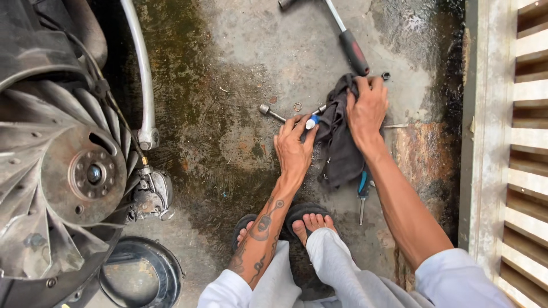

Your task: The person cleans a small metal part with a rag, applies blue thread locker to it, and inserts it into a hole on a motorcycle engine casing. They then use a T-handle wrench to tighten the part into place.

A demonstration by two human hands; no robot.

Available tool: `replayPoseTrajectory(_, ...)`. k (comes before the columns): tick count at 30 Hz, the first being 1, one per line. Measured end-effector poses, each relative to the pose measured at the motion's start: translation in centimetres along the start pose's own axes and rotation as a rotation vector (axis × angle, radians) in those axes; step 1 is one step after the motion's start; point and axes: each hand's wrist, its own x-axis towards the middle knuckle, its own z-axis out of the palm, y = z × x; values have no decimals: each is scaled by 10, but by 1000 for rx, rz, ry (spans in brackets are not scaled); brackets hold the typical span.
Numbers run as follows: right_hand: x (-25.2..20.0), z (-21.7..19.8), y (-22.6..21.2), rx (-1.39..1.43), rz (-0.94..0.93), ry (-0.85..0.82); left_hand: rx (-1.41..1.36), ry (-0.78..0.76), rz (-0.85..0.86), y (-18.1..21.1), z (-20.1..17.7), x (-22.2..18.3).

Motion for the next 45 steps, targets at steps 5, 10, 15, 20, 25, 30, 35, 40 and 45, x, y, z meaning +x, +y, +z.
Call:
replayPoseTrajectory(5,-50,-23,-16,74,-19,-167,1,-15,-10,-5,10,-2)
replayPoseTrajectory(10,-63,4,26,76,52,-403,11,-18,19,-3,9,-1)
replayPoseTrajectory(15,-5,-38,1,201,-7,-54,-20,-24,-8,-6,-4,-5)
replayPoseTrajectory(20,-21,-63,-7,121,113,-118,-67,-34,-15,8,-21,4)
replayPoseTrajectory(25,-76,-114,-50,354,-70,-125,-33,-111,48,16,-25,10)
replayPoseTrajectory(30,-49,-108,-55,338,-329,-122,92,-133,204,9,-17,23)
replayPoseTrajectory(35,-8,-97,-66,175,-527,-235,-9,-147,178,1,-20,49)
replayPoseTrajectory(40,32,-84,-66,-17,-736,-193,-109,-103,197,-8,-11,76)
replayPoseTrajectory(45,69,-61,-62,-15,-807,-212,-79,-9,209,-17,0,100)
